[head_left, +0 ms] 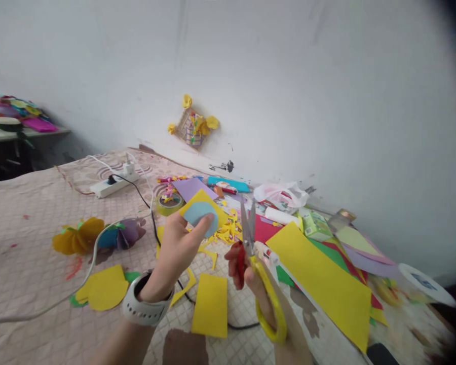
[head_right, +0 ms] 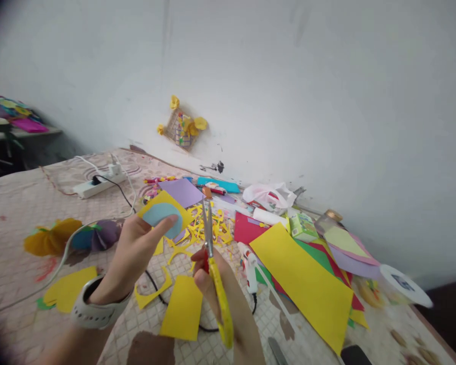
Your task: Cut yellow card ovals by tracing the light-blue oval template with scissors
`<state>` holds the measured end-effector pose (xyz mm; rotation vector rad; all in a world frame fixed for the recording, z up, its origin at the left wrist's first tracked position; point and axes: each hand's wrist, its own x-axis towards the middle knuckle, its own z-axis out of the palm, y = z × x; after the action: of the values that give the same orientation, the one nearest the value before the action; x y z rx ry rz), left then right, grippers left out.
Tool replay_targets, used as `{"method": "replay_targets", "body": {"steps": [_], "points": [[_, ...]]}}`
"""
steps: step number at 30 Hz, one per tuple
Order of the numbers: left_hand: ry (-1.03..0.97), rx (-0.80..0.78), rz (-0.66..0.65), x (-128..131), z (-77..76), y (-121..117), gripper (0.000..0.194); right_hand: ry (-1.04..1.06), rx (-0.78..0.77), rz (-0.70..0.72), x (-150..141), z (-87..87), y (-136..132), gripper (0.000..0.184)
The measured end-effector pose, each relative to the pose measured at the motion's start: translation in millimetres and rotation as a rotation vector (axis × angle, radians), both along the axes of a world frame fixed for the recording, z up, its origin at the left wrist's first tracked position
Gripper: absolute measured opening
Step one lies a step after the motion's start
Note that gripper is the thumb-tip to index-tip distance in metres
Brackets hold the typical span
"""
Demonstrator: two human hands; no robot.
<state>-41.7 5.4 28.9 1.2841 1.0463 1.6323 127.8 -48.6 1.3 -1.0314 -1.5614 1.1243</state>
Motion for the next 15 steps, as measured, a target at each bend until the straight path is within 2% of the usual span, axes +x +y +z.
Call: {"method": "replay_targets", "body": {"steps": [3, 7, 10, 15], "points": [[-0.09, 0.051, 0.139, -10, 2.2, 1, 0.011, -0.028, -0.058, 0.059, -12, -7.6, -2, 0.046], [-0.151, 0.086, 0.23, -14, 3.9, 0, 0.011, -0.084, -0.117, 0.173, -18, -25.6, 5, 0.057], [-0.175, 0.109, 0.227, -14, 4.7, -2, 0.009, -0.098, -0.129, 0.178, -17, -29.8, 6, 0.058], [-0.174, 0.093, 0.178, -10, 5.9, -6, 0.005, -0.094, -0.115, 0.181, -17, -21.0, -1, 0.049]]}}
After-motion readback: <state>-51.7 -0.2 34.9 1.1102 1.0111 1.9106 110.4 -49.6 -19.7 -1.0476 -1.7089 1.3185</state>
